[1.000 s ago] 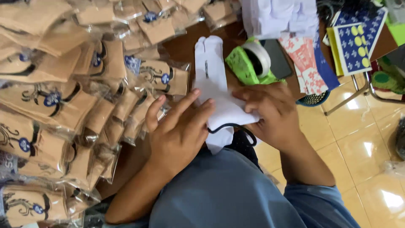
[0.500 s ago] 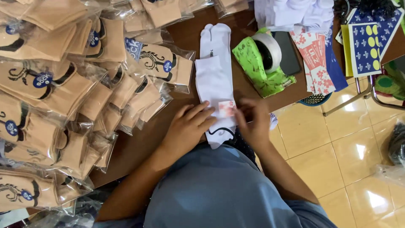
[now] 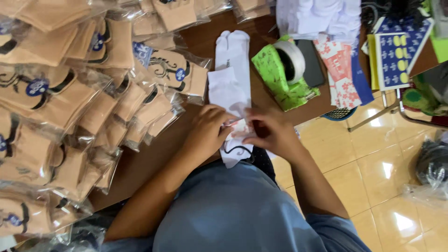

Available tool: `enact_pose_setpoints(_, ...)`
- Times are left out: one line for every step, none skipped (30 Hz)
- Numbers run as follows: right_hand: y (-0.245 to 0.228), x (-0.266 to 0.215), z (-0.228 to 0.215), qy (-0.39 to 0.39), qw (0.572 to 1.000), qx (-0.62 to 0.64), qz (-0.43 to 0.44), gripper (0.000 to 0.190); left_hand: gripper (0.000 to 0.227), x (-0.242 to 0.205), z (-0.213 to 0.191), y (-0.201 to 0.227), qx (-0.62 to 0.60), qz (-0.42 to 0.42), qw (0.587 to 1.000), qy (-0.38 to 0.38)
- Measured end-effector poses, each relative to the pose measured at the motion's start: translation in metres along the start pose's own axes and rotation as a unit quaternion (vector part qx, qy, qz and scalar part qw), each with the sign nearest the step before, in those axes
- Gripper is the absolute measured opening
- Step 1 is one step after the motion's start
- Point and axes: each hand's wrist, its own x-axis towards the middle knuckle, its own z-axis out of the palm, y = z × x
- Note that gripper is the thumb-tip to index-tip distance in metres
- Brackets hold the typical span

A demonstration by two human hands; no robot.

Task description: The person folds a pair of white socks, places a paper label between them, and secures the bundle with a rubber band. The person repeats this process for multiple pairs of socks, stacking the finished bundles on the table.

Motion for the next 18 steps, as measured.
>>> enact_pose_setpoints(0.007,-0.001,-0.019,0.026,0.998,0.011,0.047,0.048,0.034,0.001,-0.005,0.005,0.004,-0.011,1.0,-0.004)
enact_pose_setpoints(0.014,-0.002,-0.038,0.053,0.994,0.023,0.093,0.035,0.03,0.001,-0.011,0.01,0.009,-0.022,1.0,-0.008)
enact_pose_setpoints(0.029,-0.001,-0.052,0.054,0.994,0.02,0.094,0.035,0.03,0.003,-0.012,0.012,0.006,-0.019,1.0,-0.009)
enact_pose_setpoints(0.044,0.0,-0.067,0.094,0.989,-0.064,0.096,0.022,0.028,0.004,-0.013,0.014,0.01,-0.035,0.999,-0.017)
enact_pose_setpoints(0.058,-0.001,-0.08,0.133,0.975,-0.145,0.098,0.01,0.027,0.004,-0.016,0.017,0.014,-0.053,0.998,-0.028)
enact_pose_setpoints(0.065,-0.001,-0.078,0.134,0.975,-0.147,0.1,0.01,0.027,0.003,-0.015,0.017,0.013,-0.051,0.998,-0.03)
enact_pose_setpoints(0.073,0.0,-0.075,0.094,0.974,-0.106,0.177,0.006,0.029,0.003,-0.015,0.015,0.018,-0.058,0.997,-0.038)
enact_pose_setpoints(0.081,0.001,-0.072,0.053,0.964,-0.064,0.252,0.009,0.03,0.003,-0.016,0.014,0.022,-0.065,0.997,-0.047)
enact_pose_setpoints(0.078,-0.002,-0.075,0.052,0.965,-0.065,0.249,0.009,0.03,0.005,-0.016,0.014,0.022,-0.065,0.997,-0.043)
enact_pose_setpoints(0.075,-0.005,-0.077,0.093,0.971,-0.017,0.221,0.007,0.03,0.007,-0.016,0.015,0.02,-0.077,0.995,-0.051)
enact_pose_setpoints(0.07,-0.012,-0.077,0.131,0.971,0.033,0.196,0.014,0.029,0.004,-0.015,0.016,0.017,-0.093,0.994,-0.063)
enact_pose_setpoints(0.073,-0.02,-0.076,0.128,0.971,0.035,0.197,0.014,0.029,0.005,-0.015,0.016,0.016,-0.096,0.993,-0.063)
enact_pose_setpoints(0.075,-0.027,-0.074,0.131,0.963,0.047,0.229,0.01,0.028,0.005,-0.017,0.015,0.011,-0.08,0.996,-0.049)
enact_pose_setpoints(0.077,-0.035,-0.072,0.134,0.954,0.06,0.26,0.007,0.027,0.005,-0.018,0.015,0.005,-0.064,0.997,-0.035)
enact_pose_setpoints(0.086,-0.042,-0.07,0.132,0.955,0.061,0.26,0.007,0.027,0.005,-0.018,0.014,0.006,-0.066,0.997,-0.034)
enact_pose_setpoints(0.094,-0.049,-0.068,0.042,0.939,-0.066,0.334,0.015,0.027,0.005,-0.019,0.014,0.001,-0.071,0.997,-0.041)
enact_pose_setpoints(0.103,-0.056,-0.066,-0.047,0.896,-0.192,0.399,0.029,0.026,0.006,-0.02,0.014,-0.004,-0.075,0.996,-0.048)
enact_pose_setpoints(0.076,-0.042,-0.069,-0.048,0.896,-0.19,0.398,0.029,0.026,0.003,-0.018,0.015,-0.003,-0.077,0.996,-0.048)
